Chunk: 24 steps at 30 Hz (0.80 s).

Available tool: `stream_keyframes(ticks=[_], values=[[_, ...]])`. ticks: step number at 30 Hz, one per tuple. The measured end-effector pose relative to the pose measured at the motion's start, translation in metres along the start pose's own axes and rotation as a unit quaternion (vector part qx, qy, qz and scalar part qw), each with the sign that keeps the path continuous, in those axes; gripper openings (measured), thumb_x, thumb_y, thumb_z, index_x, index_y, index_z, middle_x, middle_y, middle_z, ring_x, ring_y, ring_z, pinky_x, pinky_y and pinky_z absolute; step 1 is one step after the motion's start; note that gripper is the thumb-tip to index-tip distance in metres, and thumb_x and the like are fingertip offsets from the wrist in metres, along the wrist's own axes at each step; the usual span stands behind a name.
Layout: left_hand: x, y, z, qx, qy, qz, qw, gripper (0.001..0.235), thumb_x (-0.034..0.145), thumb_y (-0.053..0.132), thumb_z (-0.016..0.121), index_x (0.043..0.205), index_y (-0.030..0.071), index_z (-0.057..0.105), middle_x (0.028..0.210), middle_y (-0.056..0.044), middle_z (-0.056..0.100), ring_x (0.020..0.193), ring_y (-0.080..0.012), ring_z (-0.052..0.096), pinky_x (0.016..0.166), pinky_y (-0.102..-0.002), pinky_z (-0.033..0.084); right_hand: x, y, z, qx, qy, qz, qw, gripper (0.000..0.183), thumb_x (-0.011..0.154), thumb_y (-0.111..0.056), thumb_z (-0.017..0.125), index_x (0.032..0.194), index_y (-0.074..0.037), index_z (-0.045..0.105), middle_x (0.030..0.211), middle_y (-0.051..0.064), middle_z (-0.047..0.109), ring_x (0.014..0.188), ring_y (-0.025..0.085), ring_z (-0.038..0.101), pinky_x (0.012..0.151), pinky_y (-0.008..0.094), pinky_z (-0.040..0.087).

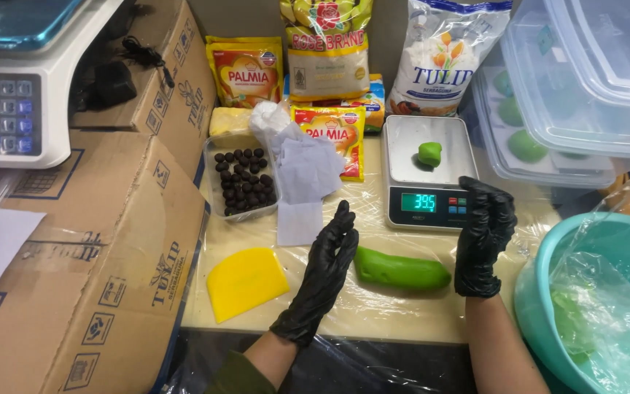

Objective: Weighing and portioning green dough pieces on a digital scale to achieve a consistent weight for each piece.

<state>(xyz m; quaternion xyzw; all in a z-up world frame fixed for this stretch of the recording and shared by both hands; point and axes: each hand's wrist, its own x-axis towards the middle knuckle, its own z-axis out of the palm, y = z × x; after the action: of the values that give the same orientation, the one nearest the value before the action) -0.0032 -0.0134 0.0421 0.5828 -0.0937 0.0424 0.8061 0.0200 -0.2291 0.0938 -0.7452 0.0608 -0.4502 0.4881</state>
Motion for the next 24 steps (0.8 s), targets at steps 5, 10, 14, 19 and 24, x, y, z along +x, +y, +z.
stream_keyframes(ticks=[5,10,14,19,24], values=[[0.007,0.045,-0.058,0.242,0.23,0.184,0.924,0.026,0.09,0.01,0.078,0.115,0.014,0.073,0.112,-0.002,0.074,0.107,-0.0169,0.07,0.099,-0.025,0.056,-0.055,-0.04,0.035,0.086,-0.308,0.041,0.947,0.02,0.085,-0.009,0.083,0.102,-0.019,0.082,0.087,-0.002,0.08,0.08,0.013,0.076,0.065,0.021,0.06],[-0.03,0.103,-0.11,0.429,0.075,-0.005,0.9,0.066,0.081,0.029,0.086,0.141,0.022,0.058,0.143,-0.007,0.059,0.132,-0.0288,0.057,0.111,-0.042,0.044,-0.099,-0.078,0.047,-0.03,-0.596,-0.109,0.795,0.061,0.087,-0.036,0.078,0.144,-0.029,0.058,0.116,0.007,0.071,0.099,0.026,0.07,0.083,0.038,0.057],[-0.058,0.068,-0.156,0.665,-0.141,-0.148,0.718,0.135,0.068,0.036,0.103,0.166,0.035,0.009,0.171,-0.01,0.016,0.156,-0.0344,0.015,0.123,-0.053,0.017,-0.125,-0.064,0.049,0.008,-0.69,-0.141,0.709,0.073,0.092,-0.037,0.068,0.156,-0.016,0.04,0.149,0.016,0.054,0.13,0.038,0.055,0.107,0.049,0.043],[-0.058,0.063,-0.168,0.641,-0.105,-0.103,0.753,0.148,0.051,0.04,0.11,0.166,0.025,0.017,0.151,-0.016,0.048,0.138,-0.0369,0.045,0.111,-0.048,0.04,-0.124,-0.069,0.041,0.017,-0.687,-0.076,0.722,0.078,0.092,-0.04,0.066,0.16,-0.019,0.033,0.151,0.017,0.052,0.132,0.037,0.054,0.108,0.048,0.043],[-0.044,0.068,-0.167,0.681,-0.125,-0.156,0.704,0.152,0.045,0.063,0.103,0.167,0.026,0.02,0.128,-0.013,0.059,0.118,-0.0316,0.057,0.093,-0.046,0.05,-0.123,-0.078,0.041,0.056,-0.658,-0.061,0.748,0.09,0.089,-0.025,0.079,0.161,-0.021,0.026,0.16,0.012,0.045,0.135,0.032,0.056,0.11,0.043,0.047]])
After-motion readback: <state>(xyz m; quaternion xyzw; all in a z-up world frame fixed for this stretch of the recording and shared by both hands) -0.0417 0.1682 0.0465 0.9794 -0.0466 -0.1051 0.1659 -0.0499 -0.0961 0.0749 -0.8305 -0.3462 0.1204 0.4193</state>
